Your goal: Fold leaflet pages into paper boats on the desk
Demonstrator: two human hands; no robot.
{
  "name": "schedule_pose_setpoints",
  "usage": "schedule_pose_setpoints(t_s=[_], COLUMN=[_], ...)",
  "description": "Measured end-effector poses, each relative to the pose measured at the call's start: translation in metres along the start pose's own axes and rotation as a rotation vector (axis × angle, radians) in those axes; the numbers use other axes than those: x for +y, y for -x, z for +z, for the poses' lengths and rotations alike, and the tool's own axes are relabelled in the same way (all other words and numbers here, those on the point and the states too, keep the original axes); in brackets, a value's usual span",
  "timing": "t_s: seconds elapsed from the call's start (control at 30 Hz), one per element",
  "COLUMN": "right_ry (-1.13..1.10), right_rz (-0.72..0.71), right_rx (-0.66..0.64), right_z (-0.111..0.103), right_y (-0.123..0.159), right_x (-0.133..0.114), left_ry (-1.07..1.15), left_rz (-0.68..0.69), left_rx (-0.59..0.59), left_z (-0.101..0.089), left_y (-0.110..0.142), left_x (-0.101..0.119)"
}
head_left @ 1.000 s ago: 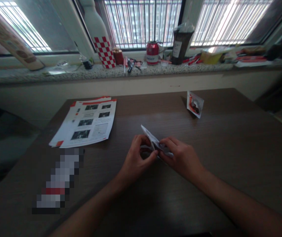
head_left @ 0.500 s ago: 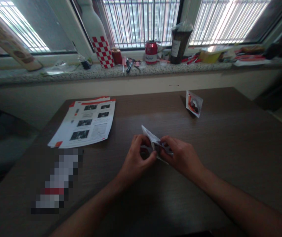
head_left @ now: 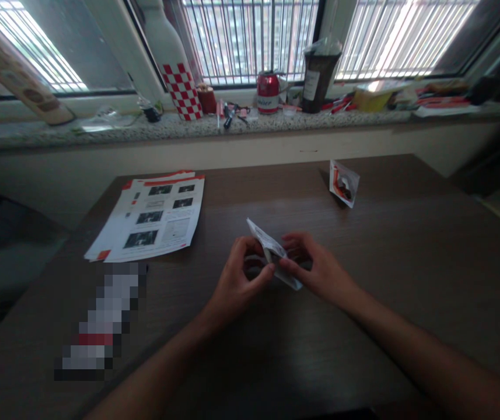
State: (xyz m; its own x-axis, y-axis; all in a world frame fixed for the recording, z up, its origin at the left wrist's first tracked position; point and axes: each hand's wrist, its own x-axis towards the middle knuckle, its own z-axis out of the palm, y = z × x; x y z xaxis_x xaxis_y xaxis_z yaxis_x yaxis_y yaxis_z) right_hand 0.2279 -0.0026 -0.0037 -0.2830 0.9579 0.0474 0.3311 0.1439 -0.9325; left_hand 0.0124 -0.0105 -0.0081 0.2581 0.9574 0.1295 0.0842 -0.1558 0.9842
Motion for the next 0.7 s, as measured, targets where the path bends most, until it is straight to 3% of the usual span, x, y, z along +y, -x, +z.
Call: schedule_pose_setpoints(t_s=[0.33,0.7], right_ry=[-0.418,-0.638], right_rz=[0.172,0.256], right_rx=[-0.157,-0.13], right_z=[-0.0015,0.0015], right_y=[-0.0059,-0.0073], right_x=[0.0062,0.006], left_ry=[0.268,0.22], left_rz=[-0.006,-0.034], left_rx=[-0.06,-0.044], left_z=[0.0006,-0.0016], left_y=[-0.0018,-0.0039], left_x=[0.001,0.0021])
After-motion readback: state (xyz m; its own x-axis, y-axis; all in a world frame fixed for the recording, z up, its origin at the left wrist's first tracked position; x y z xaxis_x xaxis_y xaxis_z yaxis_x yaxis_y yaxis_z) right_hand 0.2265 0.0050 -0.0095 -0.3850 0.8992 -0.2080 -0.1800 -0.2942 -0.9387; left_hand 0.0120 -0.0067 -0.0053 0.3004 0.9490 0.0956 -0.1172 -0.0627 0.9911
